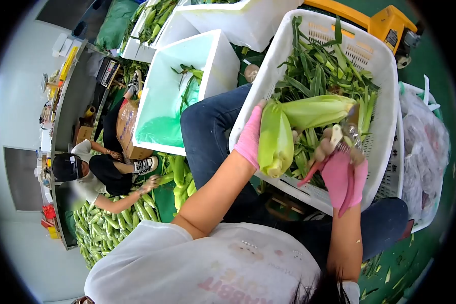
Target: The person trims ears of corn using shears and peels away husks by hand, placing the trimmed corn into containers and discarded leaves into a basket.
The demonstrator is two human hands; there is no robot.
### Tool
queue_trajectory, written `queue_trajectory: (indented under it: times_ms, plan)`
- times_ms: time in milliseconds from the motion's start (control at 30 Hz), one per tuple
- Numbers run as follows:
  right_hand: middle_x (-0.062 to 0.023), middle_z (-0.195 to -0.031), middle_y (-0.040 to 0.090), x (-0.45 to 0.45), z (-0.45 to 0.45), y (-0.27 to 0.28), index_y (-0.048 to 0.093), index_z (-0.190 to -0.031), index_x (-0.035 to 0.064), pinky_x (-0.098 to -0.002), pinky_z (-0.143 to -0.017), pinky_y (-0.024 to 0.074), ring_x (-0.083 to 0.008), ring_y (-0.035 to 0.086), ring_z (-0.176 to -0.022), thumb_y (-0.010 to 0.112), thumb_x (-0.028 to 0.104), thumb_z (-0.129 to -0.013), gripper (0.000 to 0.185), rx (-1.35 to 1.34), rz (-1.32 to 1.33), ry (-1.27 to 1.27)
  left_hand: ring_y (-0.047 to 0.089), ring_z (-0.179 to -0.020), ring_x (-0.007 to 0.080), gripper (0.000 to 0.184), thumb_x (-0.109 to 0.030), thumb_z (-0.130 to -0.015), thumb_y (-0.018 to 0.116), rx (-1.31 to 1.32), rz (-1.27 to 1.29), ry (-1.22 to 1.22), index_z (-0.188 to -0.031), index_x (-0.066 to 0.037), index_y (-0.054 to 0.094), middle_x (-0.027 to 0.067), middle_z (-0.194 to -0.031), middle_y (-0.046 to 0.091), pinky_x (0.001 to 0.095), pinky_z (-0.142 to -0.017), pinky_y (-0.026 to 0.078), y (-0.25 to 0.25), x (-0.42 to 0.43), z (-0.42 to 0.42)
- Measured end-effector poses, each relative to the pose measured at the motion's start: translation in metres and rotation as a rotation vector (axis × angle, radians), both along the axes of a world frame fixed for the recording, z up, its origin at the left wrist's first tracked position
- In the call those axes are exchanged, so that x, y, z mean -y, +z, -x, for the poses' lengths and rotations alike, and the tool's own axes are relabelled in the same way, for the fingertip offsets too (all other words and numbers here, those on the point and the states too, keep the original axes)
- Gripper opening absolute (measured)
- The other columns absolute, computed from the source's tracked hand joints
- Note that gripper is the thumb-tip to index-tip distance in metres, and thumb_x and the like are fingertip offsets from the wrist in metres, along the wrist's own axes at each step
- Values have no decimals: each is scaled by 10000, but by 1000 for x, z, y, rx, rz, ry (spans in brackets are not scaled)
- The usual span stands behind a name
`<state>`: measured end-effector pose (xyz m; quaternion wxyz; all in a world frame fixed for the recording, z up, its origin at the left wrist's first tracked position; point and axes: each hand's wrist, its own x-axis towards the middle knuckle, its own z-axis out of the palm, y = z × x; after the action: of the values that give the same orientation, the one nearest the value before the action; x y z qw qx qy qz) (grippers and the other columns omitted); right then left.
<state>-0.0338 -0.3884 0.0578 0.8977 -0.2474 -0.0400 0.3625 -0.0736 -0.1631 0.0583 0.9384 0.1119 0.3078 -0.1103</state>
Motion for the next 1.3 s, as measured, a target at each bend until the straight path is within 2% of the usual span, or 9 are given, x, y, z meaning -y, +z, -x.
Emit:
queue_trajectory:
  times_ms: [267,400,733,833,933,1000,1100,1200,1300]
  plan:
    - [-109,-1091,647,18,-24,-76,588,-1131,41,-444,-932,513,-277,620,-1046,622,203,-917,271,-554,354,-418,661,-904,282,601,-618,-918,574,46,-107,-26,-1156,-68,622,139,-1015,669,398,-818,570,-10,-12,24]
    - [-107,-1091,638,-8,18,-35,571,-1227,30,-454,-820,569,-237,652,-933,658,-1,-799,438,-242,358,202,636,-889,272,583,-576,-944,548,135,-431,287,-1181,-44,583,124,-968,656,407,-846,540,-6,-12,20]
    - [-128,-1075,678,-40,47,-12,548,-1309,-24,-326,-891,510,-182,642,-967,746,68,-802,552,935,1113,-183,610,-1105,216,553,-308,-983,682,360,-1043,594,-1396,-51,420,138,-1301,596,368,-988,492,29,2,52]
    - [-144,-1216,659,-18,55,-33,504,-1381,-45,-323,-945,497,-221,644,-1068,692,46,-837,582,897,1070,-336,619,-1153,284,563,-369,-990,658,343,-1064,777,-1400,-66,421,184,-1361,579,404,-984,507,44,-46,94]
    - [-147,-1241,639,4,18,-47,493,-1397,-50,-341,-950,500,-246,634,-1091,751,112,-835,640,634,1279,-112,592,-886,199,500,-563,-971,598,156,-1068,1056,-1232,-141,535,30,-1046,618,358,-780,529,65,-130,192]
    - [-163,-1259,639,23,-3,-91,529,-1365,-19,-361,-980,483,-270,613,-1153,727,260,-894,582,920,1566,-232,624,-822,207,474,-436,-967,658,4,-1232,968,-1265,-97,514,85,-1002,631,359,-721,545,63,-185,268]
    - [-164,-1250,649,27,-14,-65,598,-1248,47,-416,-988,481,-284,599,-1177,628,478,-948,527,-12,695,79,663,-784,209,384,-188,-909,651,-495,-1494,492,-1238,-20,546,99,-926,650,342,-719,561,-6,-249,374]
    - [-126,-1175,625,-4,2,-44,570,-1268,53,-464,-955,464,-327,558,-1133,496,580,-997,597,-276,455,104,678,-1032,373,528,-375,-806,718,-1103,-1750,-384,-1208,-38,658,216,-1116,709,398,-930,525,-48,-265,411]
    - [-134,-1266,577,4,7,-67,487,-1382,21,-495,-1055,360,-329,458,-1263,363,650,-990,752,-202,240,318,667,-1086,367,534,-483,-828,648,-1055,-1645,-1117,-1141,-57,718,234,-1153,698,429,-980,516,-72,-314,386]
